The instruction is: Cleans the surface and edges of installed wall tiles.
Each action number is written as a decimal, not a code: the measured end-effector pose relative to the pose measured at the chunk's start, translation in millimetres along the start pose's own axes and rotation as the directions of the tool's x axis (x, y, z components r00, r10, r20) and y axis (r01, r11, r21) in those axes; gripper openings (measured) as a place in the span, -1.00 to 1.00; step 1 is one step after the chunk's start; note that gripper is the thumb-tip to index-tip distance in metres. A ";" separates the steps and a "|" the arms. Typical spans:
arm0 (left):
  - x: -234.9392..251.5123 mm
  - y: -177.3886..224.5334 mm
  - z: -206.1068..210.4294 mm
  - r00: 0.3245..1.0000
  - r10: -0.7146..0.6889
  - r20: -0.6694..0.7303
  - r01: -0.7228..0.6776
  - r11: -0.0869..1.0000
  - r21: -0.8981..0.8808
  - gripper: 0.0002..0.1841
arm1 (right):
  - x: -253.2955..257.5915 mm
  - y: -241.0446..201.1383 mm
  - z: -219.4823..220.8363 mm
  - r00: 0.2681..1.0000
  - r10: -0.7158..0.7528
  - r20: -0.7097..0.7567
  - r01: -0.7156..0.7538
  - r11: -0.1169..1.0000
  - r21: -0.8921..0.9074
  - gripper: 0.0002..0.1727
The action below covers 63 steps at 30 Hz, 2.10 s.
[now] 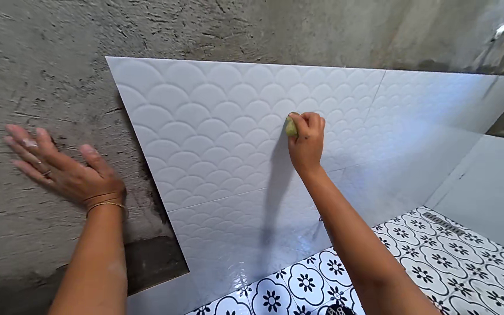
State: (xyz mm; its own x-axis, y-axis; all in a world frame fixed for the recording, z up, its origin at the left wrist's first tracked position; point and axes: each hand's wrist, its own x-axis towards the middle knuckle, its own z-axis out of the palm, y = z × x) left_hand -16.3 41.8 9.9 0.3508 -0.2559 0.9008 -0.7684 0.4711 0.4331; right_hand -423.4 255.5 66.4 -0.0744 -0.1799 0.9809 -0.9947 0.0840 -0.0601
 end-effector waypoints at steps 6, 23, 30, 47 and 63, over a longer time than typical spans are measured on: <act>-2.0 -2.5 0.4 1.000 0.001 0.005 -0.001 1.000 -0.005 -0.25 | -14.7 -5.4 0.6 0.997 -0.079 0.024 0.079 0.997 -0.018 -0.68; -1.2 -3.0 -1.7 1.000 0.023 0.018 -0.023 1.000 -0.011 -0.24 | -16.1 -7.5 -4.9 0.986 -0.140 0.086 0.142 0.990 -0.009 -0.70; -0.2 0.4 -1.4 0.999 0.049 -0.020 -0.050 0.998 -0.028 -0.23 | 35.9 4.5 -18.8 0.925 0.371 0.084 -0.374 0.927 0.027 -0.54; -1.9 -0.7 -1.8 0.998 0.057 -0.034 -0.059 0.997 -0.048 -0.24 | 69.7 -43.7 -17.4 0.969 0.230 0.095 -0.236 0.970 0.061 -0.54; 1.6 15.5 -9.4 0.996 0.052 -0.067 -0.055 0.998 -0.041 -0.27 | -46.9 -255.3 31.6 0.891 -0.403 0.210 0.169 0.723 0.669 -0.51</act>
State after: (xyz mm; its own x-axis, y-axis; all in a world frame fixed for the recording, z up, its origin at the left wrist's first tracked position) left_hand -22.6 56.7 18.4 0.3458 -0.1739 0.9221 -0.7637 0.5189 0.3842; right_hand -168.2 211.5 29.9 0.3190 -0.4000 0.8592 -0.7800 -0.6258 -0.0017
